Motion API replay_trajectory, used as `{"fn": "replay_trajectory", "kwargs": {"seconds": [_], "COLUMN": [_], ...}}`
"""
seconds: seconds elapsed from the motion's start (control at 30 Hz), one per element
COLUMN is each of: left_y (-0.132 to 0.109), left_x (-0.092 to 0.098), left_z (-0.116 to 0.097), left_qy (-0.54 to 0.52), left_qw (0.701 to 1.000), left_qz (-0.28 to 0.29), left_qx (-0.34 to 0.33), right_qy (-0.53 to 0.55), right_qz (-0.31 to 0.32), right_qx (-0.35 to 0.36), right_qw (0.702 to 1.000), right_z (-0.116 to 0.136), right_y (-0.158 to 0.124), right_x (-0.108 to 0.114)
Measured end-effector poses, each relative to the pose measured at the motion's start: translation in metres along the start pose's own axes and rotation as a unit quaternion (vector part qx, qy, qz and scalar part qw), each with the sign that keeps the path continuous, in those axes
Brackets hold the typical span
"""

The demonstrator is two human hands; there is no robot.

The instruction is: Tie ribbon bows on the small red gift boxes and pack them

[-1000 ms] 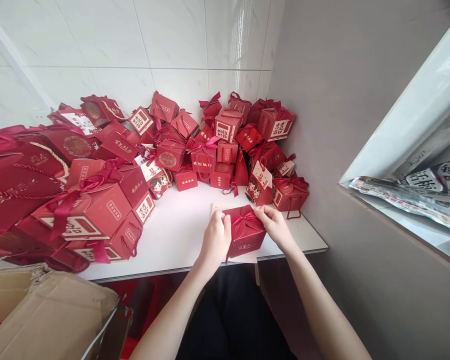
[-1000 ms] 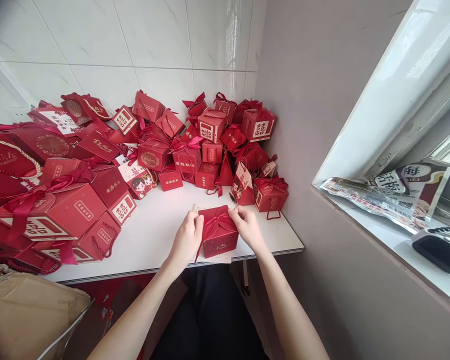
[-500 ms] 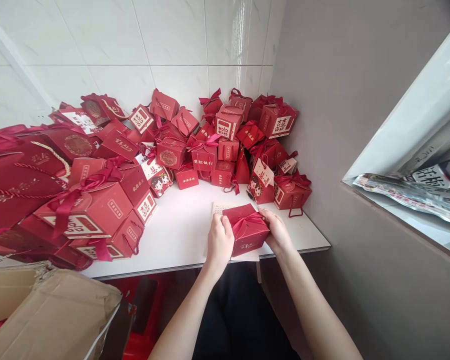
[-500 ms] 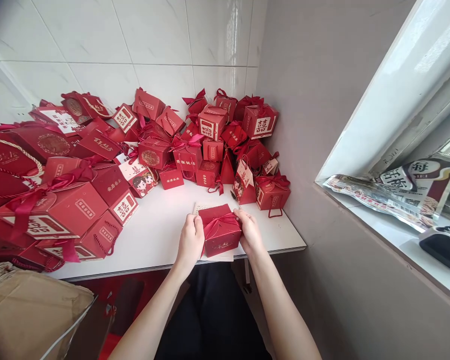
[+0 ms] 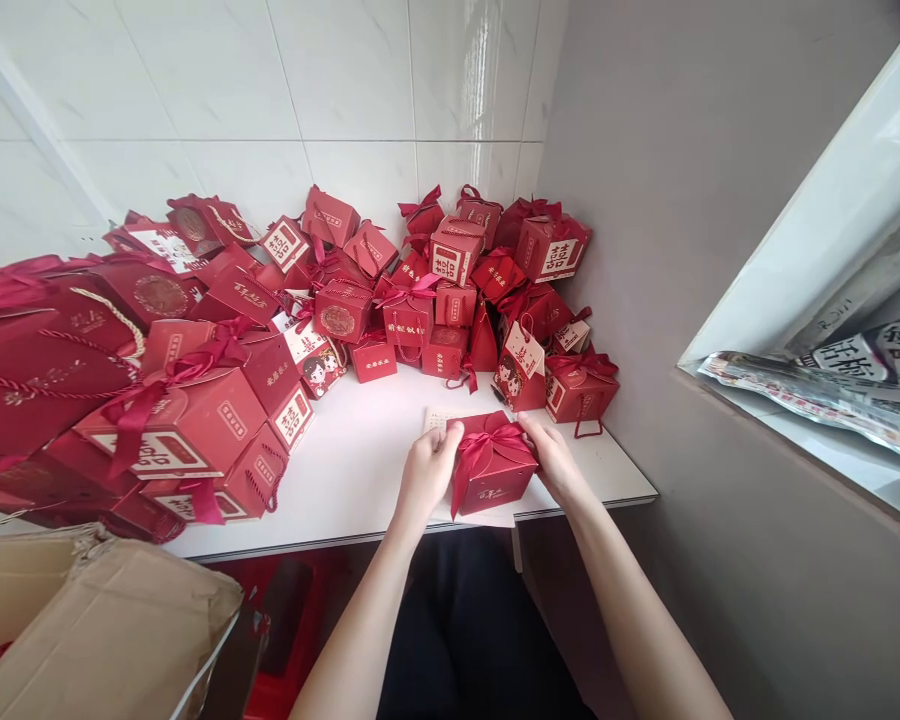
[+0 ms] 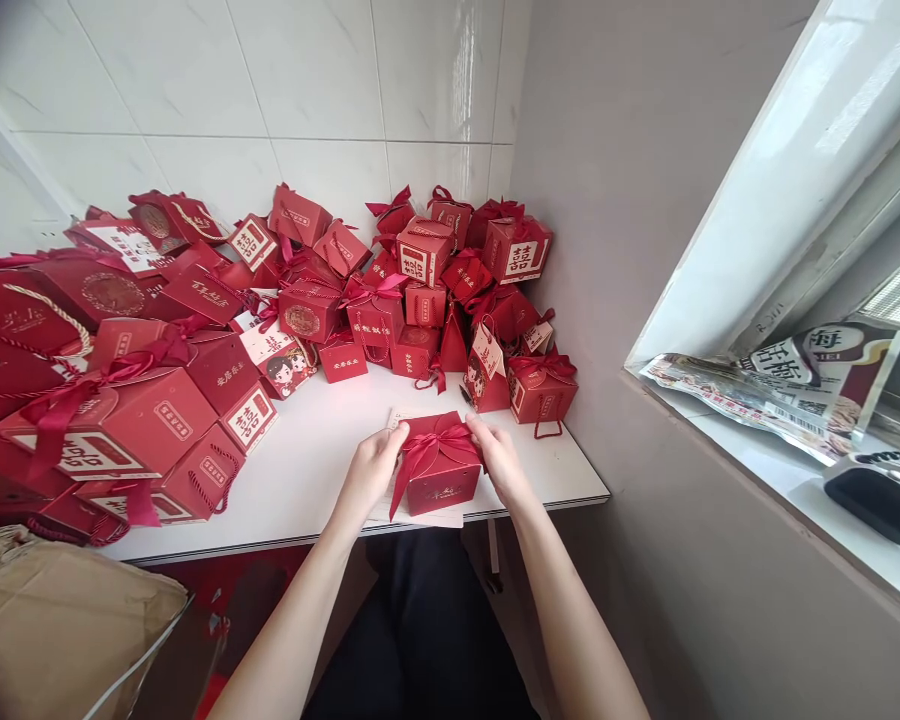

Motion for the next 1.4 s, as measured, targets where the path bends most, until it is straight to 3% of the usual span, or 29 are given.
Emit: {"fn": "replay_trajectory", "kwargs": {"seconds": [0.2, 0.37, 0.5, 0.57, 0.63, 0.7, 0.8, 0.87, 0.97, 1.03, 1.1, 1.2, 1.3, 1.4], "left_y": [-0.007, -0.005, 0.0, 0.001, 0.0, 0.001, 0.003, 0.004, -0.003, -0.016, -0.035, -0.07, -0.1, -0.121], "left_x": [-0.003, 0.002, 0.01, 0.014, 0.016, 0.017, 0.014, 0.011, 0.012, 0.014, 0.018, 0.022, 0.021, 0.02], "left_z": [0.002, 0.013, 0.018, 0.015, 0.007, -0.002, -0.008, -0.007, -0.009, -0.019, -0.036, -0.066, -0.089, -0.097], "left_qy": [-0.032, -0.01, -0.05, -0.074, -0.036, 0.035, 0.078, 0.068, 0.044, 0.032, 0.034, 0.1, 0.192, 0.193], "left_qw": [0.999, 0.999, 0.998, 0.995, 0.996, 0.997, 0.995, 0.996, 0.99, 0.966, 0.917, 0.826, 0.764, 0.75], "left_qz": [-0.034, -0.045, -0.018, 0.016, 0.04, 0.053, 0.064, 0.047, -0.034, -0.097, -0.137, -0.122, -0.059, -0.058], "left_qx": [-0.028, -0.025, 0.017, 0.069, 0.077, 0.046, 0.004, -0.031, -0.126, -0.237, -0.374, -0.541, -0.613, -0.63], "right_qy": [0.086, 0.117, 0.103, 0.117, 0.09, -0.002, -0.153, -0.205, -0.233, -0.249, -0.269, -0.286, -0.274, -0.261], "right_qz": [-0.008, 0.003, -0.001, -0.019, 0.006, 0.079, 0.183, 0.192, 0.131, 0.086, 0.047, -0.006, -0.05, -0.081], "right_qx": [-0.013, -0.025, -0.013, 0.031, 0.091, 0.125, 0.114, 0.111, 0.157, 0.215, 0.282, 0.373, 0.429, 0.456], "right_qw": [0.996, 0.993, 0.995, 0.992, 0.992, 0.989, 0.964, 0.953, 0.951, 0.94, 0.92, 0.882, 0.859, 0.847], "right_z": [-0.001, -0.017, -0.025, -0.02, -0.011, -0.001, 0.007, 0.009, 0.013, 0.019, 0.029, 0.047, 0.061, 0.069], "right_y": [-0.005, -0.009, -0.008, -0.006, -0.006, -0.007, -0.012, -0.017, -0.028, -0.037, -0.049, -0.067, -0.082, -0.093], "right_x": [-0.008, -0.011, 0.008, 0.023, 0.032, 0.032, 0.019, 0.01, 0.001, -0.003, -0.006, -0.011, -0.014, -0.014]}}
Point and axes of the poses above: each hand's wrist, its own y-axis towards the middle knuckle, its own x-axis out of the back of the hand, z = x × y, the point moved 2 cm from there along y, towards the middle knuckle, and after that the axes turned 7 degrees about -y, right-handed, at the moved point
